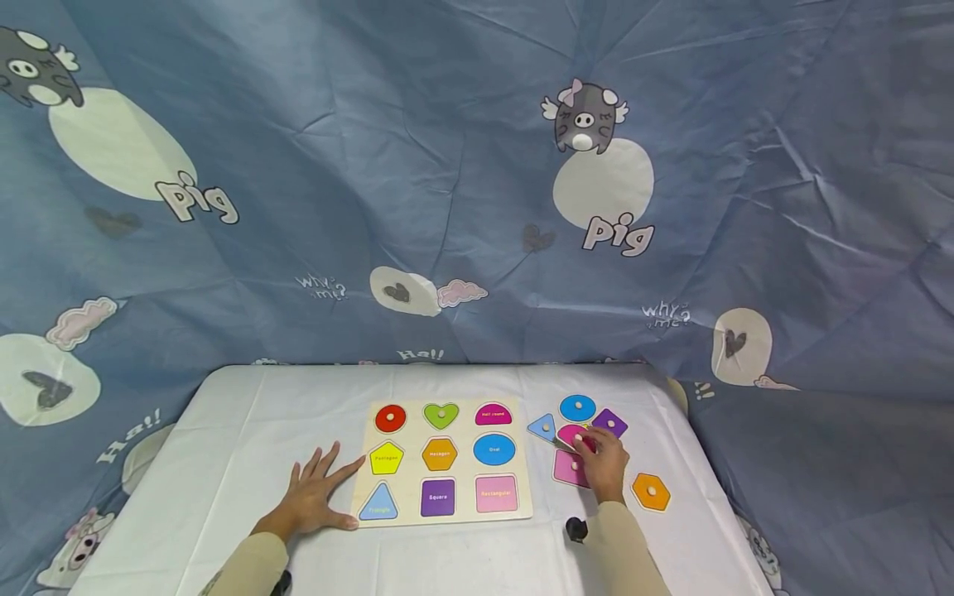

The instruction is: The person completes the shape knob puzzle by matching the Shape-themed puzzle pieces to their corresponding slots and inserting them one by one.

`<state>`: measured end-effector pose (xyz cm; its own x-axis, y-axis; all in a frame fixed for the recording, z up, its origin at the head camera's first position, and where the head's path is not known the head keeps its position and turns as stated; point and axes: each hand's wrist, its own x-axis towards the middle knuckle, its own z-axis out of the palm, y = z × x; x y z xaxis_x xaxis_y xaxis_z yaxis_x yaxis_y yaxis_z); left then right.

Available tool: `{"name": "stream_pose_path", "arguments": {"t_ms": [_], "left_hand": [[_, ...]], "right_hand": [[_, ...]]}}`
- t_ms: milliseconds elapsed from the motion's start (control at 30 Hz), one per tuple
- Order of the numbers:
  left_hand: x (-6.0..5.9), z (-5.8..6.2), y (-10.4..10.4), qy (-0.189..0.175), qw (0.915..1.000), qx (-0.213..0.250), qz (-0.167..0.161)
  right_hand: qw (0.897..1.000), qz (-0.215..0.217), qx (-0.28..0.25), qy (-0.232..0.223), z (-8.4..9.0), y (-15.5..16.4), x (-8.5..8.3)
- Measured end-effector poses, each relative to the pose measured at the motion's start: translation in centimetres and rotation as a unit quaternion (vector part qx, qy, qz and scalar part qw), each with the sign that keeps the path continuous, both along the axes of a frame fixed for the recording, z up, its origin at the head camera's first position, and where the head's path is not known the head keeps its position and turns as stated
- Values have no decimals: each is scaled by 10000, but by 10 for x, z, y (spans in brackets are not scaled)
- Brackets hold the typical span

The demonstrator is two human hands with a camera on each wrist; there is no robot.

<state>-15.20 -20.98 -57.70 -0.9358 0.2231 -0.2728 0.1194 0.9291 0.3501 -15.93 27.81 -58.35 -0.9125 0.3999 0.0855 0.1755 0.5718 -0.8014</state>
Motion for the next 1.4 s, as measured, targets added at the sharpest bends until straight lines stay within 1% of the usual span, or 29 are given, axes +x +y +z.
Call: {"name": "stream_pose_path", "arguments": {"t_ms": [200,467,733,933,1067,1267,1400], "left_hand": [[-1,0,1,14,10000,-16,6],[0,-2,0,50,10000,-23,2],[-1,-5,-1,120,9999,25,-7],[-1,-5,-1,104,9999,19,5],[0,-3,-1,109,9999,66,31],[0,-2,-1,95,9999,75,26],[0,-4,-1,90,9999,30,34]], "right_hand": [[9991,402,-79,104,2,-14,-13],[9958,812,-52,419,-1,-30,-28],[9950,977,6,184,1,-48,-47],[9944,1050,3,123,5,-63,-60],[9932,1146,-35,227,8,-73,-67],[9902,1295,-5,513,3,-83,-78],[9889,1368,-37,575,0,-89,-83]]}}
